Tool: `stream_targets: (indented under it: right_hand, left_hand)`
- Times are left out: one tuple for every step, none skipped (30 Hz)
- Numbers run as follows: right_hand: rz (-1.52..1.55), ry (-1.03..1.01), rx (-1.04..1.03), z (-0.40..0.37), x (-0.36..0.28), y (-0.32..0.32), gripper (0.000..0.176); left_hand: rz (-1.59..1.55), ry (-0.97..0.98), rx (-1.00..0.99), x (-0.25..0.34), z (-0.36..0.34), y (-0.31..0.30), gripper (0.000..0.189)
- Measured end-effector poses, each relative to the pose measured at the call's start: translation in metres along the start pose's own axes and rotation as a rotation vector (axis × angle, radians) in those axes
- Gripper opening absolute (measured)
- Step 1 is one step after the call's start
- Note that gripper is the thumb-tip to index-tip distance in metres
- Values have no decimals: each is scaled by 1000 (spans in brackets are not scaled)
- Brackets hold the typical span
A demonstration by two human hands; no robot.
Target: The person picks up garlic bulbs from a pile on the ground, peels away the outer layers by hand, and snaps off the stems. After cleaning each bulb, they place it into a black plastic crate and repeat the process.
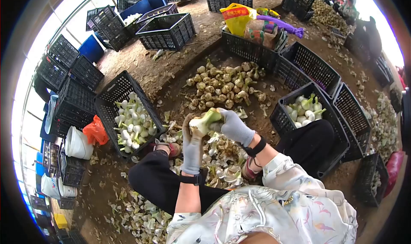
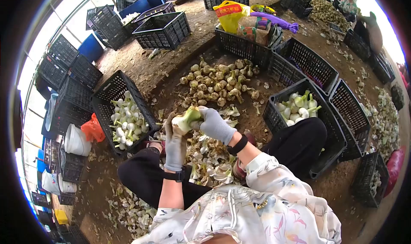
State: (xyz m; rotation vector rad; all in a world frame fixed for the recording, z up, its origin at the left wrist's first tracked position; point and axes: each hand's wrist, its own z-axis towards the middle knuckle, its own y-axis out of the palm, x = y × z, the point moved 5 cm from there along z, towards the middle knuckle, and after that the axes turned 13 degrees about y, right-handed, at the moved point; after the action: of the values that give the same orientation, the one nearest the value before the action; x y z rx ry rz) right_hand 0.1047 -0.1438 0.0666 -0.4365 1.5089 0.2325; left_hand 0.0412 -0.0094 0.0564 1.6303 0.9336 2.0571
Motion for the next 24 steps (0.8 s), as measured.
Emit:
stream_targets:
  right_hand:
    - [71,77,51,-4,1,2,18]
    - [142,157,98,-8,2,4,18]
    - [248,192,110,-12,-1,5,15]
    - [250,192,108,-10,5,2,15]
    - [374,212,-1,-7,14,1,16]
    - [493,228,-111,-5,20,1,17]
    - [530,224,-159,-8,12,1,21]
    - [533,227,-160,-10,9,3,21]
    - [386,225,-84,-9,6,3,21]
    - [236,221,-8,-9,2,1,21]
    - [69,98,-27,-14,-12,3,21]
    - [69,99,-28,-10,-4,4,21]
    - [360,198,-70,-5,7,7,17]
    - [650,295,-109,-3,17,10,13]
    - [531,274,-29,-6,22,6,16]
    - [523,270,-34,2,41,5,16]
    - [290,100,168,14,70,-8,11]
    - [60,-66,366,14,84,-20,7]
    - [558,182,461,15,91,-40,8]
    - [1055,442,536,17,97,-56,9]
    - [480,345,461,33,118,-76,14]
    - [107,558,164,29,84,-65,29]
    - [-303,391,207,29,66,-56,37]
    - [-705,221,245,24,50,-41,45]
  left_hand:
    - [303,140,-103,3,3,4,58]
    - [606,278,-202,6,1,9,56]
    - [607,327,-184,8,0,8,57]
    - [610,328,-183,13,1,6,57]
    - [492,179,-173,14,3,-2,60]
    - [370,35,-161,14,6,-9,64]
    - [194,-161,-102,11,6,-13,63]
    - [197,-164,-99,9,3,-10,63]
    - [405,50,-166,13,4,-3,59]
    - [608,267,-232,19,4,7,55]
    - [593,293,-225,17,2,4,53]
    - [593,292,-224,17,3,4,53]
    - [584,216,-202,15,4,0,55]
    - [572,142,-180,14,4,-4,57]
    - [571,142,-177,15,3,-5,57]
    - [497,120,-204,16,4,-2,59]
    - [426,98,-231,17,4,-1,60]
    - [359,70,-256,20,1,-3,62]
    - [293,37,-294,24,-3,-10,65]
    - [230,-2,-312,28,-6,-13,72]
    - [351,44,-287,30,-8,-17,80]
    - [468,96,-262,31,-7,-20,88]
    - [467,103,-257,29,-3,-26,88]
    - [560,148,-273,26,-3,-34,88]
